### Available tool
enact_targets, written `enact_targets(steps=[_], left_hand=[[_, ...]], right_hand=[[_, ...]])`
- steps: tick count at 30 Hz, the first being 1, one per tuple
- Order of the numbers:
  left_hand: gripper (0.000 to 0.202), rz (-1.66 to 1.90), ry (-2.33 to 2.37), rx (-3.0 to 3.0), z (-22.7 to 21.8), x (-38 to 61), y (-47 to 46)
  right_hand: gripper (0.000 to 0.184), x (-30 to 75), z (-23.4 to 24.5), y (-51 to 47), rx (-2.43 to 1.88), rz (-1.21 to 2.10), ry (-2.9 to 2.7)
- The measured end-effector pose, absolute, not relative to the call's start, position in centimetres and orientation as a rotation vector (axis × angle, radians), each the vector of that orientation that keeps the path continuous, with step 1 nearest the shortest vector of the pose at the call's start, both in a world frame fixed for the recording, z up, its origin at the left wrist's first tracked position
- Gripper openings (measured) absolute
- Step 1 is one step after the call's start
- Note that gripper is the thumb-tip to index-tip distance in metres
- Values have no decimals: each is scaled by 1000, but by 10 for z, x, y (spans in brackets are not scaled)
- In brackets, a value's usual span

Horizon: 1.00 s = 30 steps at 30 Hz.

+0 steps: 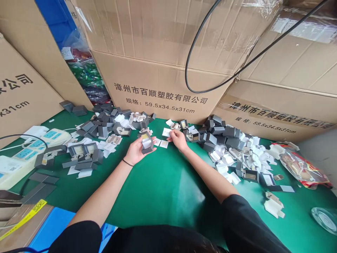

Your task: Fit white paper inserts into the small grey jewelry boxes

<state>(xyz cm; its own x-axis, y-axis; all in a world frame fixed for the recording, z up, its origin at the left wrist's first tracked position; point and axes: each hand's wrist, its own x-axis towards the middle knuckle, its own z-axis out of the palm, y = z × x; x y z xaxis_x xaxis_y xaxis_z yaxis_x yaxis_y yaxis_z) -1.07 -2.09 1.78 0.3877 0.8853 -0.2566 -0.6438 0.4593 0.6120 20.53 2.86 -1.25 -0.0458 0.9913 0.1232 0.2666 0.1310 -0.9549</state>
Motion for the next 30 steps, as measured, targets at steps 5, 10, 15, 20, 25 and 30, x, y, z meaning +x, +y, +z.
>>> enact_targets(steps=[5, 10, 15, 20, 25, 30], left_hand=[[27, 796, 634, 387, 4, 19, -21], [28, 721, 612, 380, 5, 39, -1], [29, 826, 665, 378, 11, 43, 25], [41, 757, 555, 422, 10, 41, 24], [48, 718, 483, 399, 10, 40, 20], [41, 737, 534, 349, 7, 37, 26]], right_hand=[[26, 219, -23, 27, -1268, 1078, -1242], [25, 223, -22, 30, -1244, 1080, -1125], [26, 227, -22, 26, -1229, 1013, -1114], [26, 226, -25, 22, -1256, 1001, -1239], [39, 224, -27, 19, -1202, 979, -1365], [29, 224, -23, 16, -1238, 832, -1459]])
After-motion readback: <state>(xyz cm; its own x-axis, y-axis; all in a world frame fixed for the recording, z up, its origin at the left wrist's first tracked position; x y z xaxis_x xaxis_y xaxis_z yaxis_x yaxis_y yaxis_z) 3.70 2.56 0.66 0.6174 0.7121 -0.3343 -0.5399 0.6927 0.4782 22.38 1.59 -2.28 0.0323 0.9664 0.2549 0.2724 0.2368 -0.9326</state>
